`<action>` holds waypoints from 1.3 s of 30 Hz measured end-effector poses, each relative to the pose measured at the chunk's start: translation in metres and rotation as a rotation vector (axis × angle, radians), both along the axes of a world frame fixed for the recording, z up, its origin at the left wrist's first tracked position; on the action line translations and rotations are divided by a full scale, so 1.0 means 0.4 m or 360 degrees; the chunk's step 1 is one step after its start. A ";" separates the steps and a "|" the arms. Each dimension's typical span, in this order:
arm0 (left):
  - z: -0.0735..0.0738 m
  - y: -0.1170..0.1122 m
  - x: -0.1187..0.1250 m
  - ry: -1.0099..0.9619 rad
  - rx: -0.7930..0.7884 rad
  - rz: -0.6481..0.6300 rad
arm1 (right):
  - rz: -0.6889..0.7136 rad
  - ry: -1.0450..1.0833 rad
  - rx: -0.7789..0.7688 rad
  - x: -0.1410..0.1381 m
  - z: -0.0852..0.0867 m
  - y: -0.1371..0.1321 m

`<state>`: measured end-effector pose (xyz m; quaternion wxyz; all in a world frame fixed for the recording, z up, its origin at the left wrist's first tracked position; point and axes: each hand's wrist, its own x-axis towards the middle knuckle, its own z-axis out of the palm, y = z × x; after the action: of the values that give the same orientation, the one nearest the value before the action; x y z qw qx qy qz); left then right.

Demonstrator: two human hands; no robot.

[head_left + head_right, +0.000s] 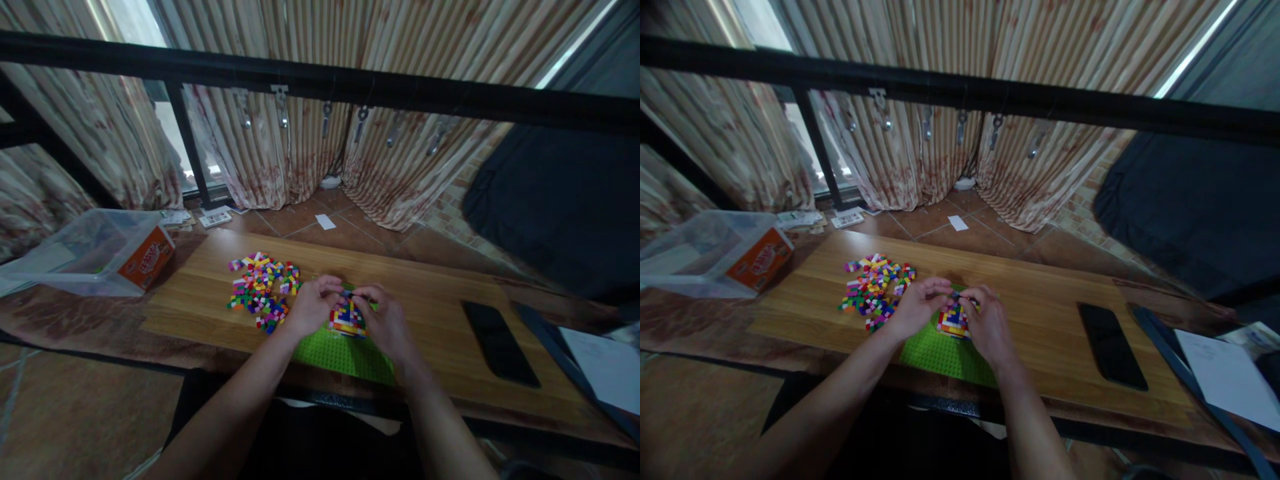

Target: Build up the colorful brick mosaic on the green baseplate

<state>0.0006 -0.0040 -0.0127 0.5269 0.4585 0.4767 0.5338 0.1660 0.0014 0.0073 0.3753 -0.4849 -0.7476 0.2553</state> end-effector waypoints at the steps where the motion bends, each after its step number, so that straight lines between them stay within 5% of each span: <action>1: 0.000 0.003 -0.008 0.0041 0.0013 0.0039 | 0.0014 -0.0020 -0.0026 0.008 -0.002 0.001; 10: -0.014 0.014 -0.039 0.0586 0.0127 0.0116 | 0.0092 -0.0175 -0.0127 0.042 -0.028 0.009; 21: 0.016 0.004 -0.014 0.1069 0.0058 0.0064 | -0.0024 -0.0090 -0.0256 0.020 -0.039 0.026; 31: 0.013 0.013 0.031 0.1063 -0.0084 0.0039 | -0.0074 0.0296 -0.0532 0.021 -0.066 0.044; 39: -0.007 0.020 0.042 0.1065 -0.0175 0.0095 | -0.0105 0.0275 -0.0520 0.023 -0.063 0.044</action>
<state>0.0174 0.0038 -0.0156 0.3493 0.5649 0.6645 0.3424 0.1753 0.0192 -0.0180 0.3627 -0.5399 -0.6448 0.4015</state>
